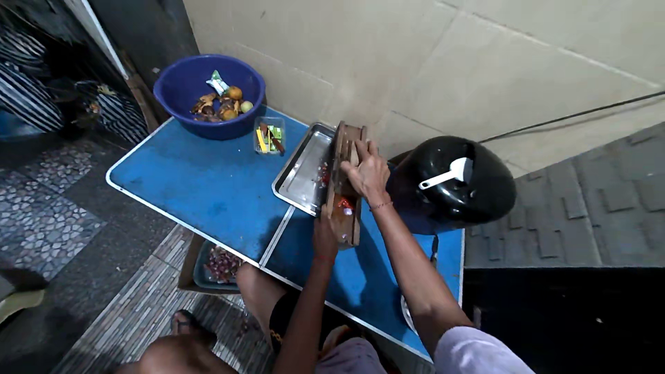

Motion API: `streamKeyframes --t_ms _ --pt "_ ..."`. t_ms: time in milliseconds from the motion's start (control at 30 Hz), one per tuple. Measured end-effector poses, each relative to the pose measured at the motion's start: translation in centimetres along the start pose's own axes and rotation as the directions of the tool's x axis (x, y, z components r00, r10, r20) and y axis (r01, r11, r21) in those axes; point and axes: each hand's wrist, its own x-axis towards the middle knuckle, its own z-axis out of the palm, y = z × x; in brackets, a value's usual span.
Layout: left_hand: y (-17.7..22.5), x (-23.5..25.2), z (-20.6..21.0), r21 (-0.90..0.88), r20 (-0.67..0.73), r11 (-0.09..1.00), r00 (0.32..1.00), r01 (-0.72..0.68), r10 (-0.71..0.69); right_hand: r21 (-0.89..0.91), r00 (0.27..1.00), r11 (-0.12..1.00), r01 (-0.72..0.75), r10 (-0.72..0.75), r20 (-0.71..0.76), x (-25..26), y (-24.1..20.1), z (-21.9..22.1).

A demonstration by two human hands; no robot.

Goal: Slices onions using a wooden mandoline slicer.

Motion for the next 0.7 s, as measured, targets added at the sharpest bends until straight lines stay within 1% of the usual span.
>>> streamKeyframes --t_ms 33,100,167,233,333,467,500,567,667,700 --pt "0.0 0.0 0.0 0.013 0.005 1.000 1.000 0.003 -0.003 0.006 0.999 1.000 -0.005 0.005 -0.040 -0.4 0.3 0.5" --pt "0.0 0.5 -0.1 0.030 0.002 0.999 1.000 0.011 -0.011 -0.022 0.996 0.999 -0.032 0.030 -0.085 1.1 -0.1 1.4" --pt "0.0 0.3 0.0 -0.022 -0.004 1.000 1.000 -0.001 0.001 -0.074 0.996 0.995 -0.070 0.066 -0.053 3.9 -0.4 1.6" --pt "0.1 0.7 -0.6 -0.005 -0.017 1.000 1.000 -0.020 0.020 -0.079 0.998 0.995 -0.064 0.064 -0.010 5.7 -1.5 1.3" --pt "0.0 0.3 -0.4 0.013 -0.009 1.000 1.000 -0.020 0.020 -0.031 0.998 0.998 -0.055 0.056 0.025 4.2 -1.2 0.5" --pt "0.0 -0.3 -0.5 -0.021 0.017 1.000 1.000 -0.008 0.008 0.044 1.000 0.999 -0.021 0.021 -0.009 0.1 0.0 0.1" --pt "-0.1 -0.4 -0.5 -0.030 0.010 0.999 1.000 -0.012 0.012 0.024 0.999 0.999 -0.049 0.049 -0.018 0.2 -0.1 0.3" --pt "0.1 -0.2 -0.8 -0.021 -0.002 1.000 1.000 -0.005 0.005 -0.010 0.995 0.997 -0.081 0.080 -0.067 2.1 -0.5 1.1" --pt "0.6 -0.5 -1.1 -0.029 0.014 1.000 1.000 0.008 -0.008 -0.060 0.995 0.994 -0.095 0.093 -0.037 5.4 -0.7 1.3" --pt "0.8 -0.7 -1.3 -0.047 0.011 0.999 1.000 0.010 -0.009 -0.066 0.995 0.993 -0.096 0.095 -0.017 5.6 -0.9 1.3"
